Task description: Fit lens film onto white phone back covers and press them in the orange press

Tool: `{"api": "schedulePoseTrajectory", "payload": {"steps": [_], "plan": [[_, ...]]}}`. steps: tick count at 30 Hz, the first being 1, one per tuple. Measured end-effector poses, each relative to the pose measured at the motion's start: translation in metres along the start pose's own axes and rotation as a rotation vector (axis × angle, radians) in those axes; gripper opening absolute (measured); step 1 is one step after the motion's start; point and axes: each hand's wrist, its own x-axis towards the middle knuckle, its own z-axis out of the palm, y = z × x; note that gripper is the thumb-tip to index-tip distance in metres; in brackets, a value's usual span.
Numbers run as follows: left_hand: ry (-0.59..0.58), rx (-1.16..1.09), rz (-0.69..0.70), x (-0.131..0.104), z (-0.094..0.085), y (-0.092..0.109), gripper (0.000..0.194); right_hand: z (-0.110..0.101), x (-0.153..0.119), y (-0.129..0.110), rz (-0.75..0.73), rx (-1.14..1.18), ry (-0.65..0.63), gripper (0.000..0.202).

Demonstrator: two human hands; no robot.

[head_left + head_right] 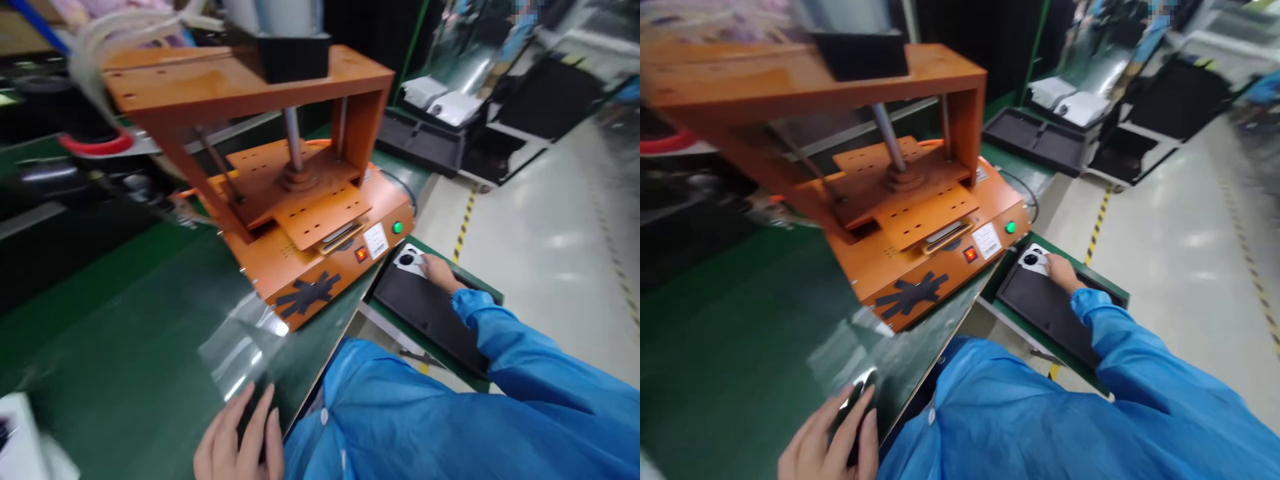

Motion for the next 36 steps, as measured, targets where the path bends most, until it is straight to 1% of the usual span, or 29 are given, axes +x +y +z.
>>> {"api": "schedulePoseTrajectory", "payload": {"steps": [2, 4, 6, 7, 8, 9, 10, 11, 12, 14, 15, 16, 17, 19, 21, 22, 23, 25, 27, 29, 32, 36], "plan": [[-0.058, 0.089, -0.064, -0.013, -0.008, -0.009, 0.069, 0.005, 0.008, 0.001, -0.031, -0.051, 0.037, 0.039], [-0.115, 0.154, -0.114, -0.026, -0.012, -0.008, 0.073, 0.008, 0.012, 0.001, -0.044, -0.087, 0.071, 0.047], [-0.147, 0.191, -0.176, -0.034, -0.014, 0.0, 0.066, 0.01, 0.009, -0.005, -0.038, -0.114, 0.155, 0.056], [-0.154, 0.191, -0.2, -0.036, -0.016, 0.004, 0.06, 0.011, 0.005, -0.012, -0.065, -0.112, 0.216, 0.057], [-0.153, 0.176, -0.214, -0.035, -0.018, 0.007, 0.054, 0.011, -0.002, -0.022, -0.132, -0.089, 0.274, 0.055], [-0.152, 0.153, -0.22, -0.031, -0.02, 0.006, 0.048, 0.009, -0.011, -0.037, -0.242, -0.044, 0.313, 0.05], [-0.154, 0.123, -0.224, -0.025, -0.023, 0.002, 0.043, 0.006, -0.023, -0.057, -0.398, 0.021, 0.329, 0.042], [-0.155, 0.09, -0.233, -0.016, -0.025, -0.005, 0.038, 0.001, -0.038, -0.08, -0.595, 0.107, 0.306, 0.034], [-0.148, 0.059, -0.246, -0.005, -0.027, -0.016, 0.034, -0.007, -0.054, -0.108, -0.781, 0.186, 0.261, 0.028], [-0.118, 0.013, -0.283, 0.018, -0.026, -0.043, 0.028, -0.03, -0.091, -0.171, -1.203, 0.335, 0.196, 0.025], [-0.095, 0.007, -0.303, 0.029, -0.023, -0.058, 0.028, -0.045, -0.109, -0.205, -1.35, 0.359, 0.137, 0.025], [-0.072, 0.012, -0.321, 0.038, -0.02, -0.071, 0.03, -0.06, -0.125, -0.239, -1.463, 0.385, 0.073, 0.024], [-0.057, 0.022, -0.334, 0.044, -0.016, -0.082, 0.032, -0.075, -0.139, -0.272, -1.509, 0.423, 0.014, 0.022], [-0.053, 0.033, -0.349, 0.05, -0.008, -0.097, 0.035, -0.101, -0.155, -0.332, -1.483, 0.532, -0.045, 0.023], [-0.053, 0.017, -0.35, 0.049, -0.003, -0.103, 0.034, -0.116, -0.156, -0.382, -1.352, 0.592, -0.041, 0.028], [-0.048, 0.003, -0.35, 0.047, -0.002, -0.103, 0.033, -0.12, -0.152, -0.403, -1.282, 0.569, -0.023, 0.027], [-0.039, -0.012, -0.352, 0.044, -0.002, -0.103, 0.032, -0.12, -0.146, -0.42, -1.231, 0.528, 0.022, 0.023], [-0.017, -0.034, -0.364, 0.042, -0.003, -0.1, 0.031, -0.115, -0.134, -0.447, -1.174, 0.422, 0.117, 0.017], [-0.006, -0.05, -0.379, 0.042, -0.004, -0.099, 0.029, -0.107, -0.126, -0.463, -1.179, 0.353, 0.189, 0.016], [-0.002, -0.061, -0.393, 0.044, -0.003, -0.099, 0.026, -0.1, -0.122, -0.47, -1.219, 0.321, 0.215, 0.013], [0.007, -0.069, -0.424, 0.047, -0.002, -0.1, 0.024, -0.097, -0.123, -0.469, -1.283, 0.292, 0.223, 0.011], [0.012, -0.079, -0.445, 0.049, -0.004, -0.098, 0.023, -0.099, -0.124, -0.467, -1.302, 0.256, 0.222, 0.015]]}}
